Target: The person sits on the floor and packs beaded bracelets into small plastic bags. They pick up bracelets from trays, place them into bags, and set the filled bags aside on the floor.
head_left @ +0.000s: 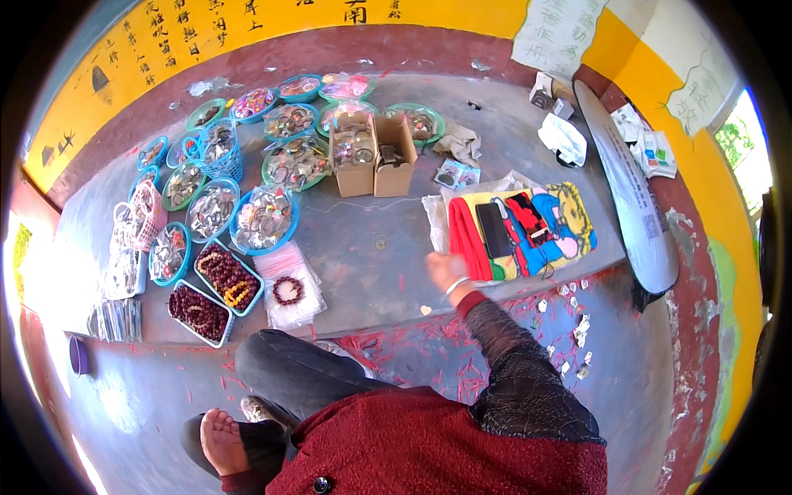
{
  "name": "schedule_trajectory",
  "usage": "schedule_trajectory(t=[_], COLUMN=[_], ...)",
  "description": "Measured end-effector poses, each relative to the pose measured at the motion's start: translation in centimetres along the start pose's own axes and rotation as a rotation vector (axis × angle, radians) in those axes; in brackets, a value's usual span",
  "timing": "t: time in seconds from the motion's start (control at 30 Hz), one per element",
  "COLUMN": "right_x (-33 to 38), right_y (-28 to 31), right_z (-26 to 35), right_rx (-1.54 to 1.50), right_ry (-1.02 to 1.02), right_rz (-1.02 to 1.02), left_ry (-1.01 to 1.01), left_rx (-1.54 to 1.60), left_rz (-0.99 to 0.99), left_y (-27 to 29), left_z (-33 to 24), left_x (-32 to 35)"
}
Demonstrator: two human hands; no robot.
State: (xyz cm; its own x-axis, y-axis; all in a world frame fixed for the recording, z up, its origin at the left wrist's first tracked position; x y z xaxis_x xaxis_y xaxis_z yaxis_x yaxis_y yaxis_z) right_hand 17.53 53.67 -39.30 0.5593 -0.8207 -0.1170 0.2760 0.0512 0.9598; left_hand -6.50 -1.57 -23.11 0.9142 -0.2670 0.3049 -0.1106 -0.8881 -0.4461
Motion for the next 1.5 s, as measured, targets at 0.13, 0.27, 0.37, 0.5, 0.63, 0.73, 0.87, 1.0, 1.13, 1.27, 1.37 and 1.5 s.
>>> schedule_trajectory(t=[0.13,0.27,0.37,0.5,0.63,0.73,0.87,1.0,1.13,1.27,1.37,1.5], right_x=[6.4,12.2,12.6,12.1,12.9,12.9,13.5,13.6,13.5,13.3,13.2,13.4], right_y=[-1.4,-1.4,0.1,3.1,3.4,3.2,2.9,2.6,2.0,1.7,1.7,1.4], right_z=[15.5,26.6,29.3,32.3,35.0,35.9,36.5,36.4,36.7,36.7,36.8,36.8], right_rx=[-0.676,-0.876,-0.75,-0.569,-0.538,-0.516,-0.531,-0.523,-0.545,-0.54,-0.553,-0.595], right_ry=[0.456,0.773,0.736,0.804,0.826,0.817,0.772,0.798,0.791,0.79,0.789,0.789], right_rz=[0.403,0.829,0.813,0.671,0.692,0.678,0.668,0.595,0.593,0.575,0.559,0.551], left_ry=[-0.196,-0.271,-0.549,-0.174,-0.11,-0.071,-0.454,-0.475,-0.341,-0.424,-0.538,-0.491], left_rx=[-0.37,-0.803,-1.737,-0.901,-0.976,-1.087,-1.661,-1.845,-1.821,-1.801,-1.905,-1.863], left_rz=[0.072,0.015,0.631,0.531,0.49,0.478,0.435,0.002,0.027,-0.077,-0.061,-0.04], left_y=[-1.0,-0.3,-2.8,-3.3,-0.8,-3.0,3.3,11.6,24.3,21.8,22.1,22.8], left_z=[0.0,4.6,8.1,9.2,9.2,6.1,2.8,1.1,5.8,8.3,9.5,9.3], left_x=[-0.9,-4.7,-1.8,-0.5,0.1,2.3,1.2,1.6,0.8,2.1,1.9,2.8])
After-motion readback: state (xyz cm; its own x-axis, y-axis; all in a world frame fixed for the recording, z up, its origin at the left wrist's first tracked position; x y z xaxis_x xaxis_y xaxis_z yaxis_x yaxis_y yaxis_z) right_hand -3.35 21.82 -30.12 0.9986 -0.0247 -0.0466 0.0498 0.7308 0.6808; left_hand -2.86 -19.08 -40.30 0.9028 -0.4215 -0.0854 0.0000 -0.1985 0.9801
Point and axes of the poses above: each hand's wrist, its own x-axis away from the middle knuckle, its own y-axis out of the back of the hand, z = x × y, the point moved 2 cm from there along -x, towards the middle knuckle, and after that the axes turned 7 degrees about -y, right-handed, at the moved point
